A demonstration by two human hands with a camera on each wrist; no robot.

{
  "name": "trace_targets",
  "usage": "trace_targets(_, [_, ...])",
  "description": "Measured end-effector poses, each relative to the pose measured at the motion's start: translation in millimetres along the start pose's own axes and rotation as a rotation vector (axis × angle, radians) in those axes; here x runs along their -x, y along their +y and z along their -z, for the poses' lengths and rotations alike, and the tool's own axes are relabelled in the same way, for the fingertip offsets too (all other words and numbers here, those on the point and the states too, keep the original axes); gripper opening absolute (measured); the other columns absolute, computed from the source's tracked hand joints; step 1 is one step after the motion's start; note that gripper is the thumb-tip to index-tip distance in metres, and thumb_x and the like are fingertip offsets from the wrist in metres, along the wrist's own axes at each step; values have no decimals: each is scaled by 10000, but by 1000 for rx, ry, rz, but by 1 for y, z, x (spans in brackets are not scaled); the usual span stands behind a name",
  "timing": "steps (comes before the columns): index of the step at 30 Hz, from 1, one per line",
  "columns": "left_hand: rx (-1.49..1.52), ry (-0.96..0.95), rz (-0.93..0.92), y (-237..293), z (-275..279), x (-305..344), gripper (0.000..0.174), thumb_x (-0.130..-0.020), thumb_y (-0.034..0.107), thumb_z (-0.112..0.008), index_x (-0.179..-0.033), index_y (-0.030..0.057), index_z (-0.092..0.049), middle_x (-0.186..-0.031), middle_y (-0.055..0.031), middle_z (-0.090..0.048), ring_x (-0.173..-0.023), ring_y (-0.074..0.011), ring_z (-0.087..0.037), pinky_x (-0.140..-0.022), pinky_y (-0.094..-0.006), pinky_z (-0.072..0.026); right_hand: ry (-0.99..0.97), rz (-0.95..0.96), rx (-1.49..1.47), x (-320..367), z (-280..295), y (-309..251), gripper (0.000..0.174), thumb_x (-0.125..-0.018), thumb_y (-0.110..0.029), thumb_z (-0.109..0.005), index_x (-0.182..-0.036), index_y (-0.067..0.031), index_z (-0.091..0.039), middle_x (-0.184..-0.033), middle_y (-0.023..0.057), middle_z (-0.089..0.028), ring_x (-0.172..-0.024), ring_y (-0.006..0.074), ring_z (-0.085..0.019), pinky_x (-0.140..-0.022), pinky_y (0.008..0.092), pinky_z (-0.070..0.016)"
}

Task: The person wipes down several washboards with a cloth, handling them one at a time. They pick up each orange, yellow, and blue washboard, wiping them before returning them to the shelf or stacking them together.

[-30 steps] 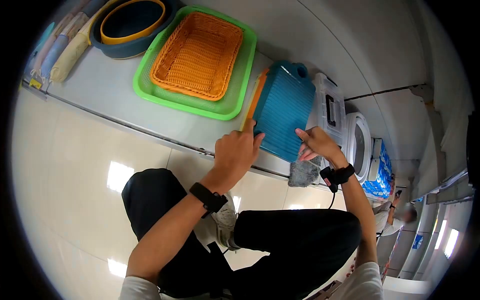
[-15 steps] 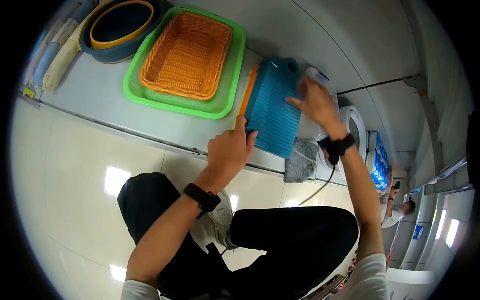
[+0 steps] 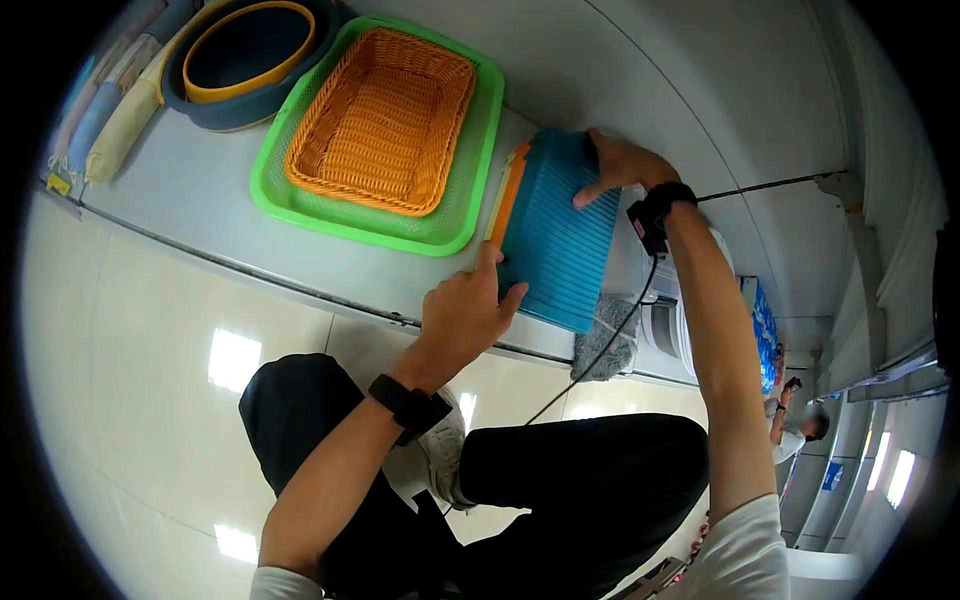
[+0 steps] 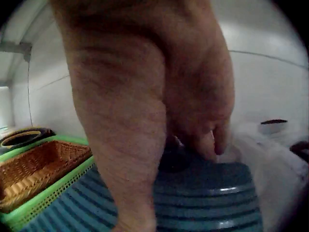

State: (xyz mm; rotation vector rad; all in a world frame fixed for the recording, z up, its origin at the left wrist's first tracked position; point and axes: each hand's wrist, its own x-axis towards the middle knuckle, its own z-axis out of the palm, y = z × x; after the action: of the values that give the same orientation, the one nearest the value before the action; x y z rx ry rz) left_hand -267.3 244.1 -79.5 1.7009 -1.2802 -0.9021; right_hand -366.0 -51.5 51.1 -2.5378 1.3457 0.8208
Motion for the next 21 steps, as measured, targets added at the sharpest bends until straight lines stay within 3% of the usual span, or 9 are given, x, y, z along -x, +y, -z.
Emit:
trace_targets(2, [17,-39,26,1,3,-2,490,-1006,415,-644,-1282,56,-458,-701,-129,-675,-664,-391,-709,-614,-502,-541,-136,40,-27,-7,14,-7,1481,-367,-489,-1032,-1573,16,-336,-1506,271,-514,-1443,408,-451,-1206,443,-356])
trace_targets(5, [-17,-54,29,0,2,-3,475,-1008,408,-645,-1266,55,-459,-698,-127,-675,-663,-386,-710,-616,-495,-543,-137,77,-130,-12,13,-4,1374,-355,-446,-1040,-1500,26,-446,-1459,254,-565,-1395,398,-505,-1176,427,-393])
trace_targets(8, [-30,8,-5,-3,-8,0,469,-1008,408,-647,-1271,65,-465,-699,-128,-678,-636,-366,-707,-578,-475,-545,-117,41,-142,-11,13,-5,1374,-368,-425,-1041,-1512,25,-429,-1478,253,-549,-1396,398,-505,-1175,427,-392])
trace_targets(10, [-178,180,-135,-8,-18,2,460,-1009,410,-648,-1268,64,-492,-645,-108,-662,-558,-317,-688,-499,-432,-531,-100,0,-85,-11,16,-11,1358,-387,-404,-1041,-1517,24,-422,-1488,250,-541,-1399,396,-502,-1178,425,-388])
trace_targets(14, [-214,192,-144,-10,-22,9,455,-1009,421,-646,-1241,46,-534,-582,-78,-635,-486,-270,-658,-437,-388,-508,-144,-111,26,-14,18,-21,1333,-441,-328,-1036,-1549,18,-380,-1532,250,-496,-1437,392,-455,-1205,423,-349])
trace_targets(16, [-461,281,-237,-10,-25,12,467,-1010,437,-642,-1209,21,-572,-551,-54,-617,-448,-241,-633,-428,-367,-498,-122,-53,-39,-9,15,-20,1328,-457,-316,-1033,-1555,19,-367,-1540,255,-484,-1451,392,-435,-1216,428,-331])
trace_targets(21, [-445,259,-331,-15,-15,23,617,-982,525,-643,-1297,-4,-600,-542,-55,-612,-452,-239,-621,-442,-360,-496,67,67,-140,0,-15,10,1257,-562,-310,-1002,-1580,4,-334,-1574,246,-445,-1494,389,-370,-1252,441,-264])
